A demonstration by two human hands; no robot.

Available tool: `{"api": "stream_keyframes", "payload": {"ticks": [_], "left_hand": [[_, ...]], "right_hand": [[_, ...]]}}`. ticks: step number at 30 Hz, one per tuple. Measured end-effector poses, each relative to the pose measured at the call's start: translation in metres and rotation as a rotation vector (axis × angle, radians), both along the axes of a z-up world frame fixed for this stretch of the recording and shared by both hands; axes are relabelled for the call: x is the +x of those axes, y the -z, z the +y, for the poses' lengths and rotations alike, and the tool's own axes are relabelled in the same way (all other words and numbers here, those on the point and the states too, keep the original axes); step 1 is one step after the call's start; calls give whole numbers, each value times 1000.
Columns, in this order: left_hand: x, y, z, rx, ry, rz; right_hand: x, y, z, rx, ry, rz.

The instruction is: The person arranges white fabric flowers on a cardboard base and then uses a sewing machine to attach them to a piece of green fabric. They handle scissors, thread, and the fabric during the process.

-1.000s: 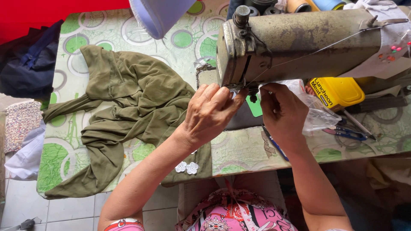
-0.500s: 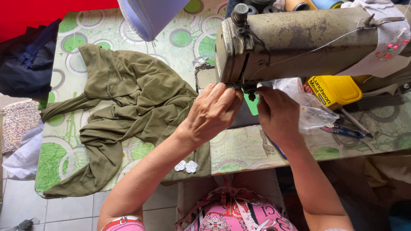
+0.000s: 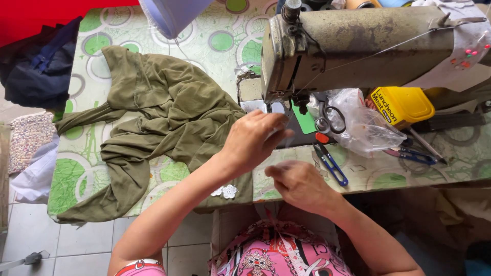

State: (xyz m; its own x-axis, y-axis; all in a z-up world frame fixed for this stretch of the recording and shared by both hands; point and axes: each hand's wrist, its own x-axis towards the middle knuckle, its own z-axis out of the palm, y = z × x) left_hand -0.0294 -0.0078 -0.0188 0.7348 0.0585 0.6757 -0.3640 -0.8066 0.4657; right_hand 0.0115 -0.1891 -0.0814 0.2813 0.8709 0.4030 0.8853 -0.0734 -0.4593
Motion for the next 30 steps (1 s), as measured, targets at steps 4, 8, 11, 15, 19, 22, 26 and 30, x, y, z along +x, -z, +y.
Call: {"api": "stream_keyframes", "payload": {"ticks": [4, 8, 11, 15, 19, 22, 26, 30], "left_hand": [[11, 33, 11, -350, 29, 463], [11, 27, 26, -439, -123, 427], [2, 20, 38, -431, -148, 326], [-6, 22, 48, -1013, 119, 432], [-14, 24, 50, -1198, 199, 482], [-15, 35, 51, -1219, 226, 479], [-17, 44, 48, -1200, 237, 480], [-22, 47, 45, -1194, 263, 491]], "right_hand": [[-4, -5, -17, 52, 102, -183], [-22, -42, -48, -109, 62, -258], [-20, -46, -74, -249, -178, 0], [20, -8, -99, -158, 300, -225], [36, 30, -100, -226, 523, -433], [38, 35, -100, -266, 534, -579], [43, 16, -105, -191, 565, -388], [16, -23, -82, -18, 520, -8]]}}
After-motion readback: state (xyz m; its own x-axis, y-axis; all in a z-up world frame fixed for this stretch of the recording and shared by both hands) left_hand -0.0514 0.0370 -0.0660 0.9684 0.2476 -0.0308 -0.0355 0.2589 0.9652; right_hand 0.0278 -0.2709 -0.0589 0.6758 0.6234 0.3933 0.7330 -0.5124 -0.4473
